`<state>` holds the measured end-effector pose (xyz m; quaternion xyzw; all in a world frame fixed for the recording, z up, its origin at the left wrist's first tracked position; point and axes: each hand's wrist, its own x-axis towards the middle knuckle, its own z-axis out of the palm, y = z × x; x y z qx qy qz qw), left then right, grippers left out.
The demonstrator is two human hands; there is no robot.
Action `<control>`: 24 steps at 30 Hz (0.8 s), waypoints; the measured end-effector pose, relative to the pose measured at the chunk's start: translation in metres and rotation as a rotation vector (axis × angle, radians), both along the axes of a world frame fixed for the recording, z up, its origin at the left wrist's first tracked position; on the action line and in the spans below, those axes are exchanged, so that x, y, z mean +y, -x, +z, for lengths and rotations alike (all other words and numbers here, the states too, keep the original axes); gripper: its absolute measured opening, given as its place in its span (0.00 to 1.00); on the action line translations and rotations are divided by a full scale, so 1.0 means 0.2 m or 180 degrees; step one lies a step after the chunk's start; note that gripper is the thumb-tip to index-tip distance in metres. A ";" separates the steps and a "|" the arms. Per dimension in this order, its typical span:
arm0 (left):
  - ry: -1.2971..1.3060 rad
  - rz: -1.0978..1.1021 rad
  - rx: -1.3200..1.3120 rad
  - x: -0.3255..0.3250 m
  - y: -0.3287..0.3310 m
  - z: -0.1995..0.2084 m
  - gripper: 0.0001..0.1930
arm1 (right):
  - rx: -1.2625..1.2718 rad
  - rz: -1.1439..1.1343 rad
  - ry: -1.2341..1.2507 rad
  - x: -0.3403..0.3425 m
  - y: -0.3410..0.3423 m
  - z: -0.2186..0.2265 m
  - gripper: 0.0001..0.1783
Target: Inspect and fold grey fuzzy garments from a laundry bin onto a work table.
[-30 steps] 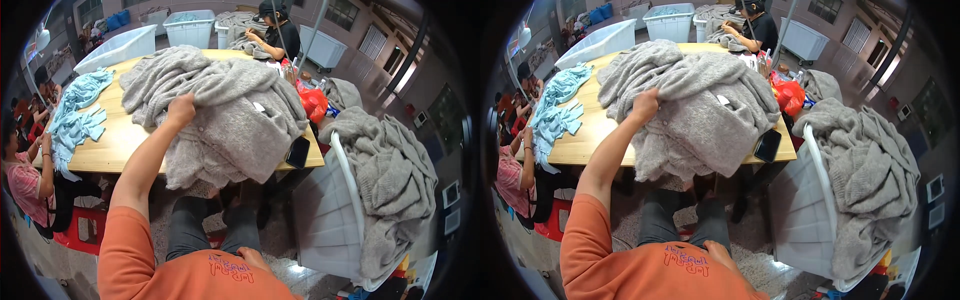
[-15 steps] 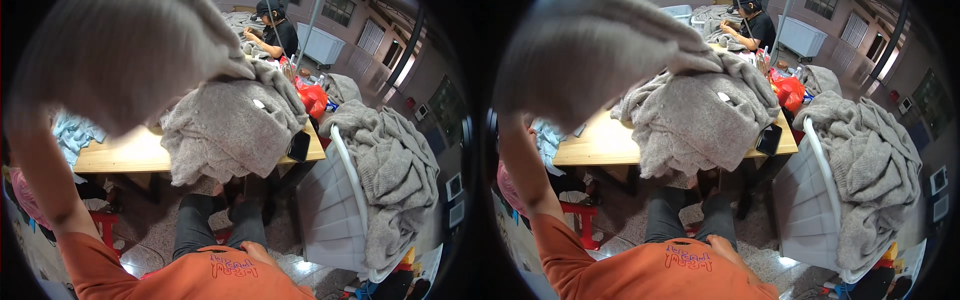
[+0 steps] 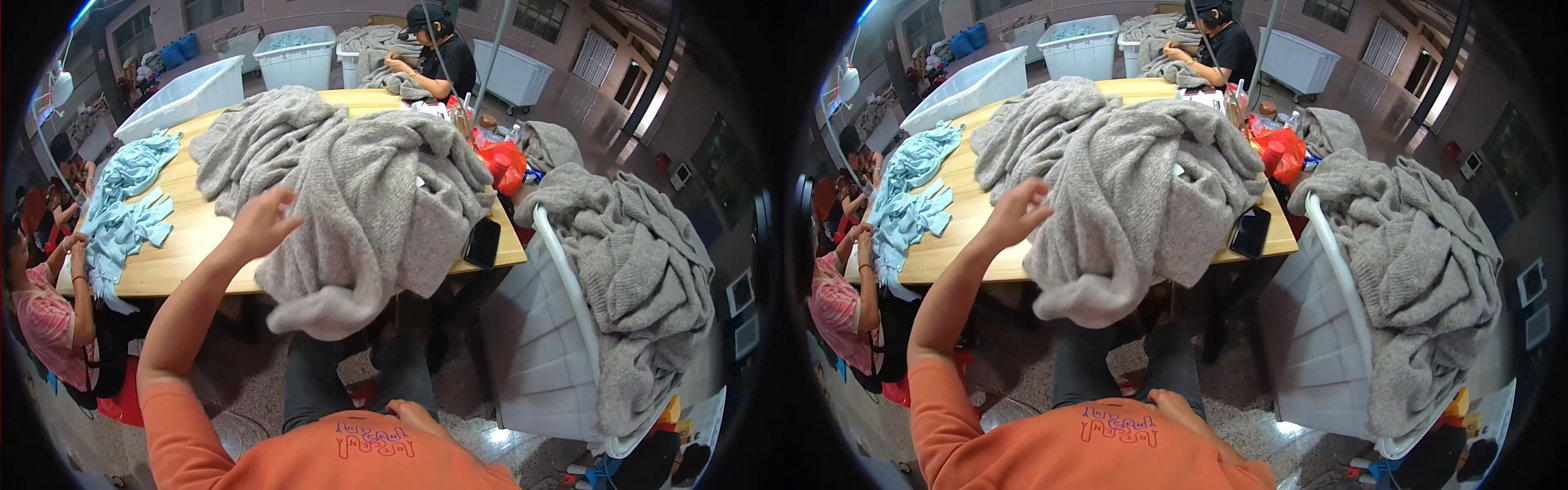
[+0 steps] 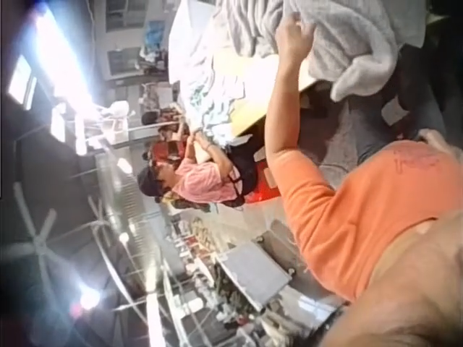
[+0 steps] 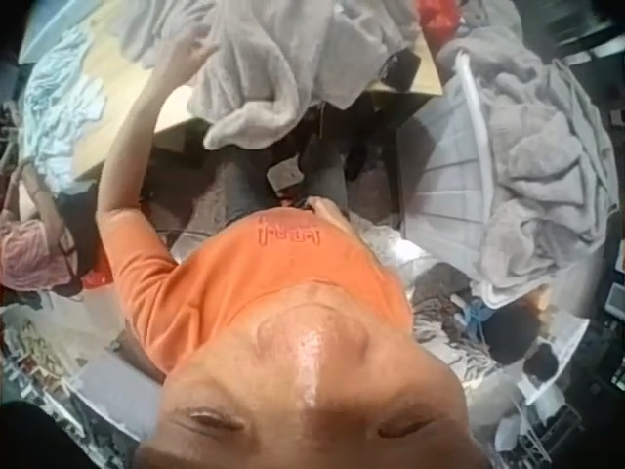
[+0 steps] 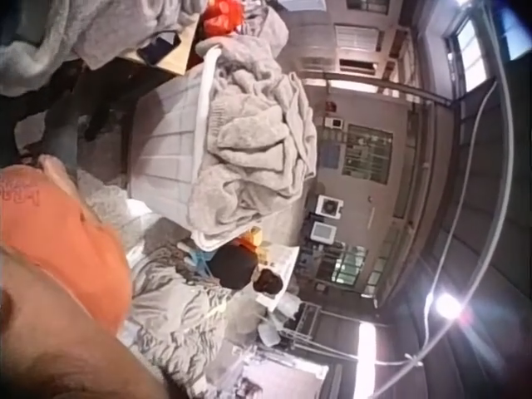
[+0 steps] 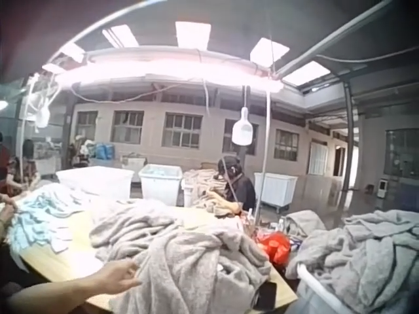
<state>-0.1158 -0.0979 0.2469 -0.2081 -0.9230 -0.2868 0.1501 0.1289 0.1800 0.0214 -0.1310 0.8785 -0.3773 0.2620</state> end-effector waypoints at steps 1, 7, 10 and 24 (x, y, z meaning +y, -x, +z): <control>0.0100 0.0158 0.0553 0.08 0.12 -0.01 0.20 | -0.0093 0.0031 0.0001 0.01 0.01 -0.01 0.16; 0.0234 0.1827 -0.0605 0.30 0.68 -0.13 0.19 | -0.0051 -0.0148 -0.0116 0.03 0.00 -0.05 0.14; -0.0275 0.1990 0.0211 0.32 0.83 -0.09 0.13 | -0.0179 -0.0281 -0.0188 0.08 -0.02 -0.07 0.15; 0.2888 0.1907 0.3975 0.14 0.27 1.43 0.07 | 0.0230 -0.0267 0.0227 0.11 -0.10 -0.09 0.13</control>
